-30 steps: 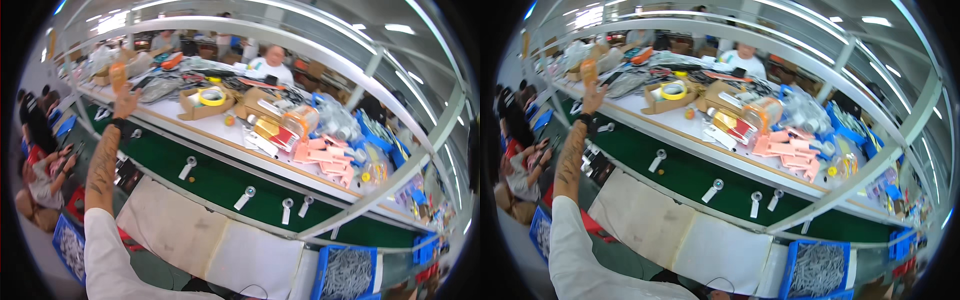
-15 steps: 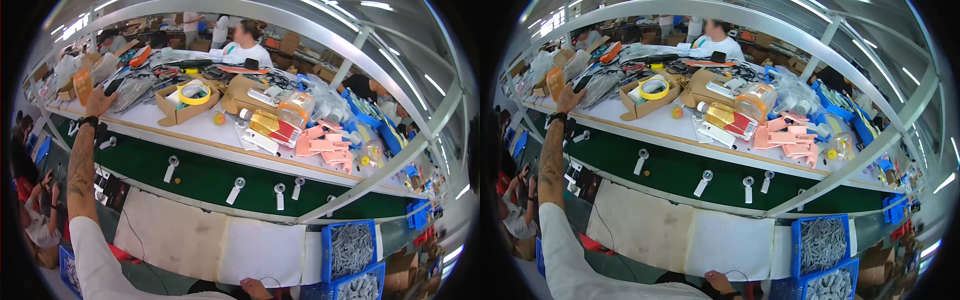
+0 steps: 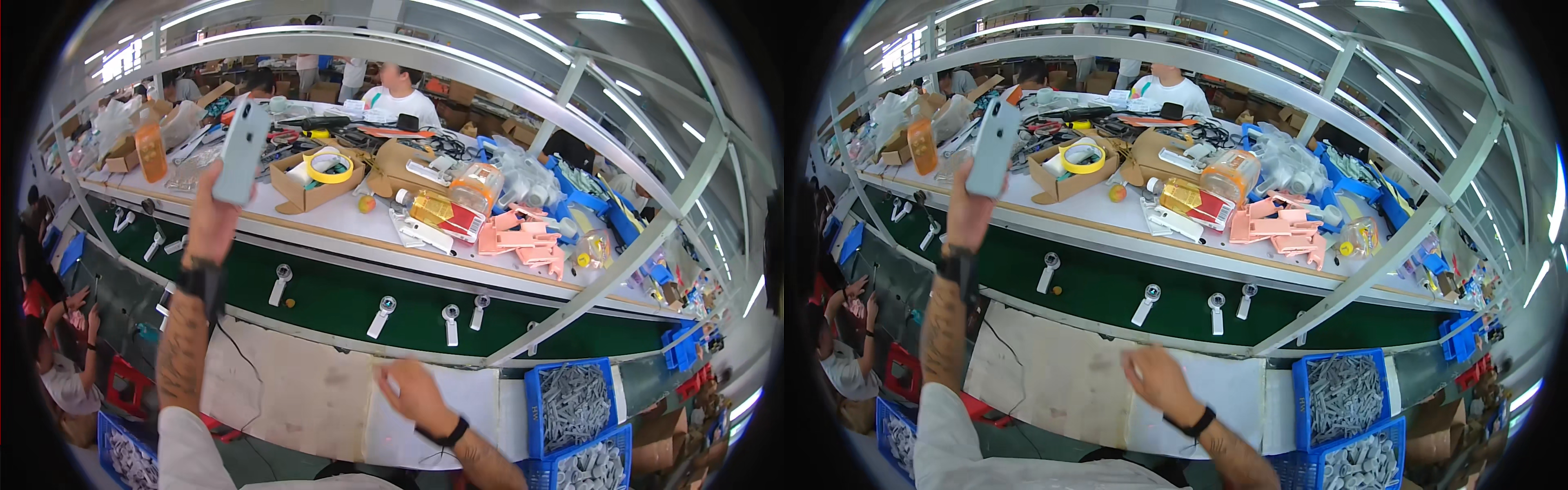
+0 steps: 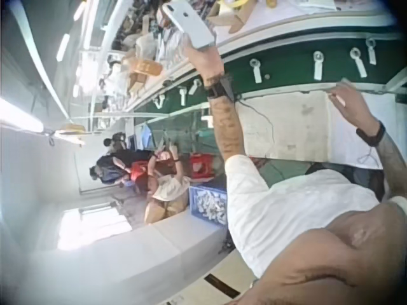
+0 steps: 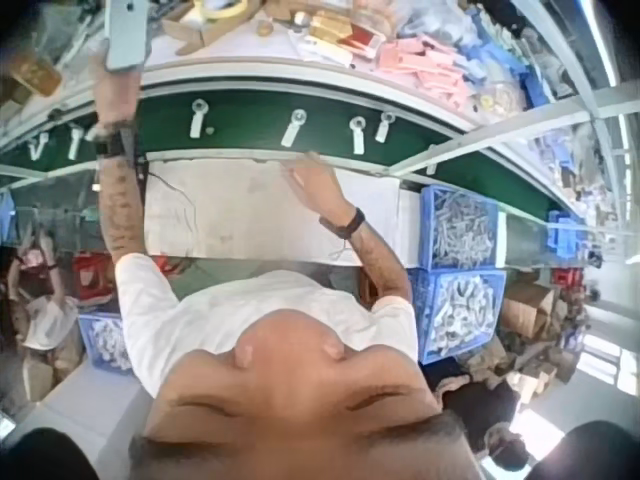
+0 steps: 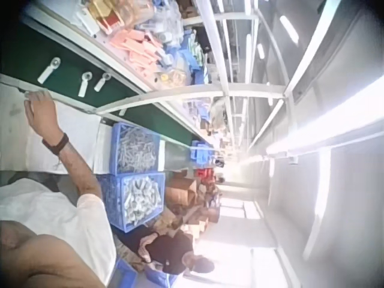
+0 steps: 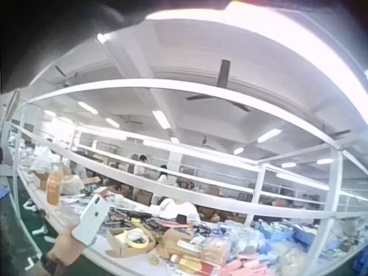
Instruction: Assembling plastic components and metal strips at a factory workstation.
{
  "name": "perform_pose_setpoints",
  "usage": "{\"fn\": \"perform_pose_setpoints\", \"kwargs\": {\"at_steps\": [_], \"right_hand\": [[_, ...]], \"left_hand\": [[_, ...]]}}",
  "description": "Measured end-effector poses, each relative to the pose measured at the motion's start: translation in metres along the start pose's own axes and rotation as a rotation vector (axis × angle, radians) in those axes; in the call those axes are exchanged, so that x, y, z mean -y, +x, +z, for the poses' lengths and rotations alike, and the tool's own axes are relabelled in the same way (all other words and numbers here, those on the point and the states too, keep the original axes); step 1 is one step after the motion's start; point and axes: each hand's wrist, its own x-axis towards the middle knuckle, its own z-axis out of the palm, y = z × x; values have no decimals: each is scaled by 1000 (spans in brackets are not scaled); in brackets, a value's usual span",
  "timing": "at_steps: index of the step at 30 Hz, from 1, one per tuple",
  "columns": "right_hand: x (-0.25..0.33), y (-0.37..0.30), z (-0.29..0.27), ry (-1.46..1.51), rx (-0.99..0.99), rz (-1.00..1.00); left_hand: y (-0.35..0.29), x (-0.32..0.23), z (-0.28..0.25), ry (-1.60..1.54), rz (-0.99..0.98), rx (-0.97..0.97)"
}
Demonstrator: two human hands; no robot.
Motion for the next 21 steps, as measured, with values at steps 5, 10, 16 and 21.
{"fn": "perform_pose_setpoints", "kwargs": {"at_steps": [5,10,16,21], "right_hand": [[-28,190,-59,-462,-301,-335],[-71,277,-20,-740,-217,-372],[-98,281,-25,-786,-319,-368],[-28,183,-62,-40,-499,-244]], "left_hand": [[-138,41,69,-319,-236,6],[-227,46,52,-204,-429,54],[-218,51,74,-67,-446,112],[-204,44,113,32,-276,121]]}}
